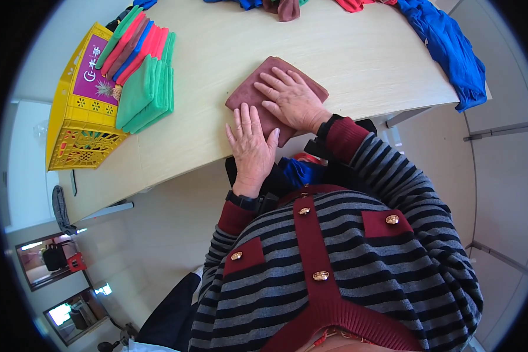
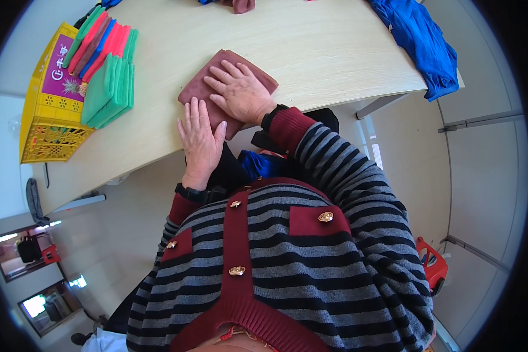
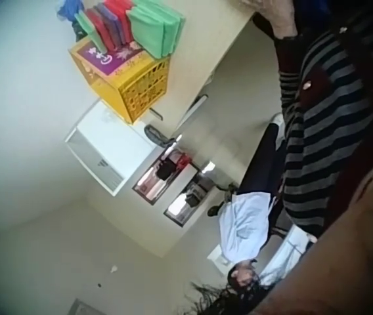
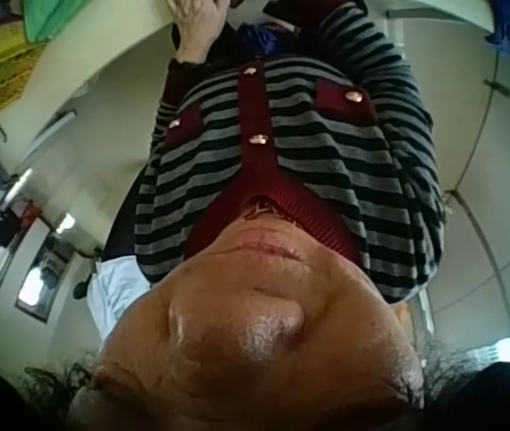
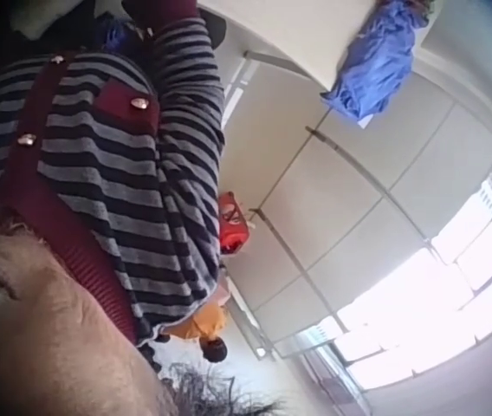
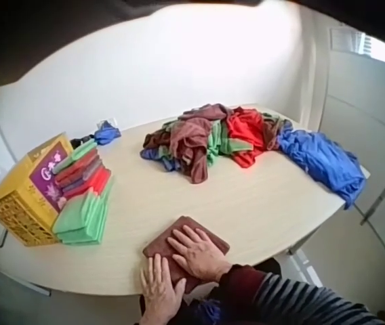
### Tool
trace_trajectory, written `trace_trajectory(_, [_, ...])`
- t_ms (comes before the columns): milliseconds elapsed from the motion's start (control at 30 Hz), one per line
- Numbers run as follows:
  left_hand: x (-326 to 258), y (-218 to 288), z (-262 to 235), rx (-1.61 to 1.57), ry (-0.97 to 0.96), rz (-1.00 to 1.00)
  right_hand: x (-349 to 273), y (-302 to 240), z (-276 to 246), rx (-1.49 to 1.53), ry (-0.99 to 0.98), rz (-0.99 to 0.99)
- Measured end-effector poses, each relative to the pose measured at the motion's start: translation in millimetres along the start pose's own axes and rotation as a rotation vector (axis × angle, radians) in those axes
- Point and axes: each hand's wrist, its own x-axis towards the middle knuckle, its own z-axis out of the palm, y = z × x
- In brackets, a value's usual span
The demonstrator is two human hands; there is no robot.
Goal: The person folds a green cloth and places it on a stack, then picks up a brown cloth, spreads it flat, and folds it into a rectangle.
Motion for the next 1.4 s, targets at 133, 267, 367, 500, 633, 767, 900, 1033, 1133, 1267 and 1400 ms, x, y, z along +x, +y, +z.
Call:
trace_trajectory(133, [-1.0, 0.0, 0.6, 0.009, 0.002, -0.003, 2.5, 14.9, -3.1, -0.075, -0.033, 0.029])
trace_trajectory(267, [-2.2, -1.6, -0.6, 0.018, 0.009, -0.008, 5.6, 18.4, -6.9, -0.034, -0.093, 0.076])
trace_trajectory(367, [-3.1, -2.2, -0.8, 0.018, 0.022, -0.011, 6.1, 19.4, -8.5, -0.016, -0.108, 0.108])
trace_trajectory(500, [-2.3, -1.2, -0.5, -0.002, 0.048, -0.004, 2.3, 25.8, -5.5, -0.047, -0.010, 0.103])
trace_trajectory(633, [-8.5, -3.8, -2.1, -0.023, 0.068, -0.013, 5.0, 22.4, -17.1, -0.170, -0.133, 0.219])
trace_trajectory(767, [-9.3, -0.6, -3.8, -0.042, 0.072, -0.026, 6.2, 14.8, -29.9, -0.216, -0.019, 0.129])
trace_trajectory(900, [-5.9, 0.0, -3.1, -0.054, 0.050, -0.029, 22.6, -14.3, -29.6, 0.127, -0.018, -0.116])
trace_trajectory(1033, [-1.5, -3.6, -1.5, -0.046, 0.042, -0.024, 27.8, -25.4, -9.0, 0.250, -0.030, -0.218])
trace_trajectory(1133, [-7.6, -9.1, -6.7, -0.030, 0.066, -0.069, 37.9, -20.1, -9.1, 0.244, -0.023, -0.168])
trace_trajectory(1267, [-6.4, -3.7, -11.2, -0.153, 0.129, -0.020, 36.7, 9.3, -1.7, 0.037, 0.048, -0.210])
trace_trajectory(1400, [-8.5, -7.1, -2.8, -0.142, 0.183, -0.014, 32.0, 10.4, -2.1, 0.089, -0.021, -0.045])
